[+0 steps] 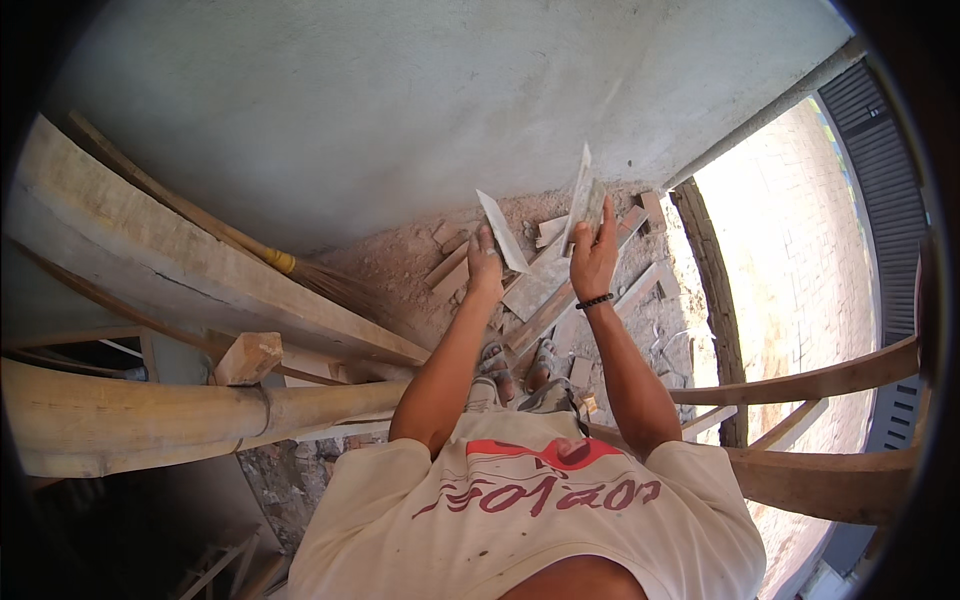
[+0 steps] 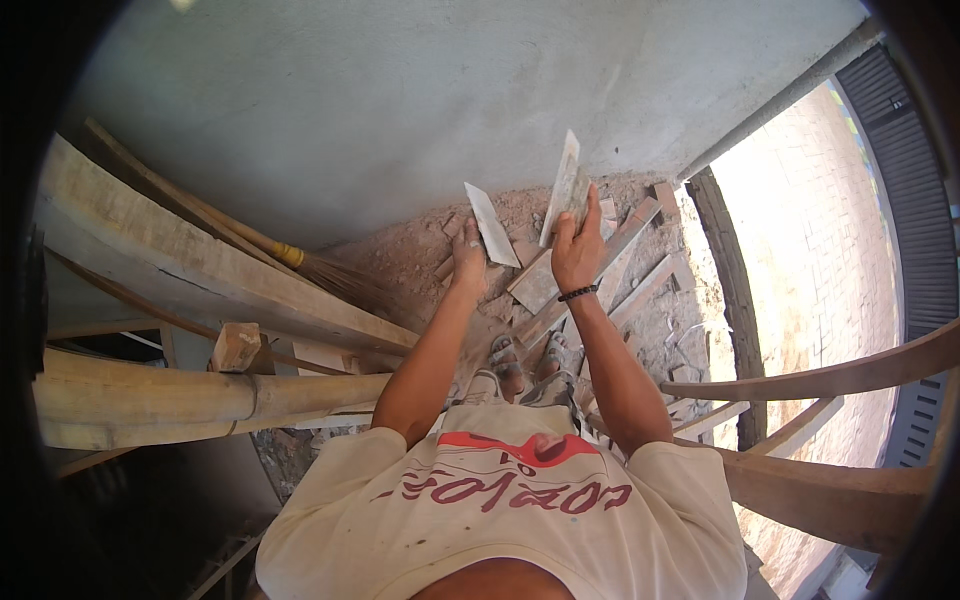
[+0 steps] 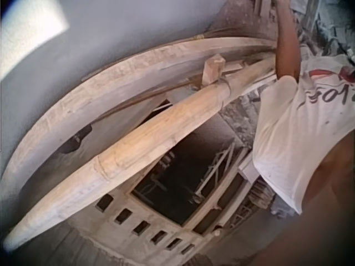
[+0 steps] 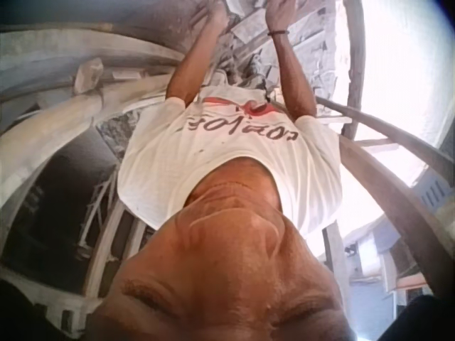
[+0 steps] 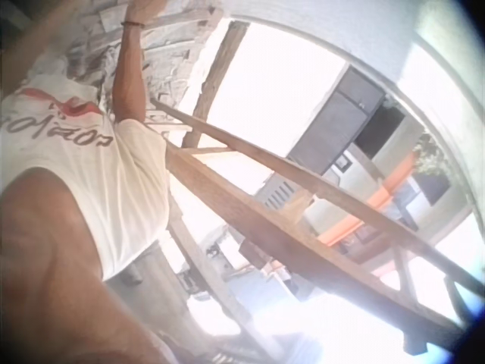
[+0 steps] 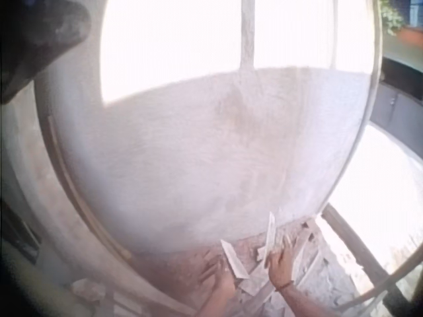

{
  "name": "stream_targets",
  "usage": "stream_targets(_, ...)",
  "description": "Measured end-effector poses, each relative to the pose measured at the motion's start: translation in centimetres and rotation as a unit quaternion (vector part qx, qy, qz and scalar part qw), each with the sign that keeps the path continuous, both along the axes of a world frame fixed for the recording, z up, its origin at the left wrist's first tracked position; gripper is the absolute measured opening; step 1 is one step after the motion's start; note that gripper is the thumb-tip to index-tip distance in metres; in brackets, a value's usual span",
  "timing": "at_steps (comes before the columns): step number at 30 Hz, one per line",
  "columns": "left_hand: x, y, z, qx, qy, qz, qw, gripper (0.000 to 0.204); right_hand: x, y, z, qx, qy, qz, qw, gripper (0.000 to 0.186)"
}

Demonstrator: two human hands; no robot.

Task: The person uses a wooden float and a putty knife to apply plaster to the edge of a wall, dipping the tool into a bucket of water and smoothing the material.

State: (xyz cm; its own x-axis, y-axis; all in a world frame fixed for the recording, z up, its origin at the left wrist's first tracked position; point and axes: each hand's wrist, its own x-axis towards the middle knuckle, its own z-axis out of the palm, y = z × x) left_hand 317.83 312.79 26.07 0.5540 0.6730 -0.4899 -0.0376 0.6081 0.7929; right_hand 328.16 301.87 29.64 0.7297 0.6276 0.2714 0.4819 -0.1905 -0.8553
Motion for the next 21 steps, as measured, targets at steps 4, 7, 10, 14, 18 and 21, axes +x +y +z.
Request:
stream_targets(4,-0.6,-1.1,0.6,-0.035,-0.067,0.025,0.997,0.042,2.1,-1.1,-1.7,-0.076,0.08,0.034,0.993,0.05)
stream_targets(7,-2.9,0.2,0.4,-0.155,-0.243,0.023,0.957,0.047,3.2,-1.6,4.5,0.016,0.265,-0.059,0.962,0.053)
stream_targets(10,-4.2,0.8,3.2,-0.286,-0.39,-0.017,0.875,0.06,3.5,-3.8,5.6,0.06,0.327,-0.089,0.939,0.054)
stream_targets(14,-4.8,0.9,6.4,-0.266,-0.449,-0.067,0.85,0.064,1.6,-6.1,7.9,0.112,0.331,-0.122,0.929,0.054)
stream_targets(18,-5.2,0.8,7.2,-0.18,-0.383,-0.052,0.905,0.065,-0.7,-6.5,14.5,0.169,0.142,-0.127,0.967,0.056)
stream_targets(21,-5.1,0.9,8.0,-0.133,-0.337,-0.045,0.931,0.067,-1.8,-6.5,17.9,0.261,0.024,-0.163,0.951,0.058)
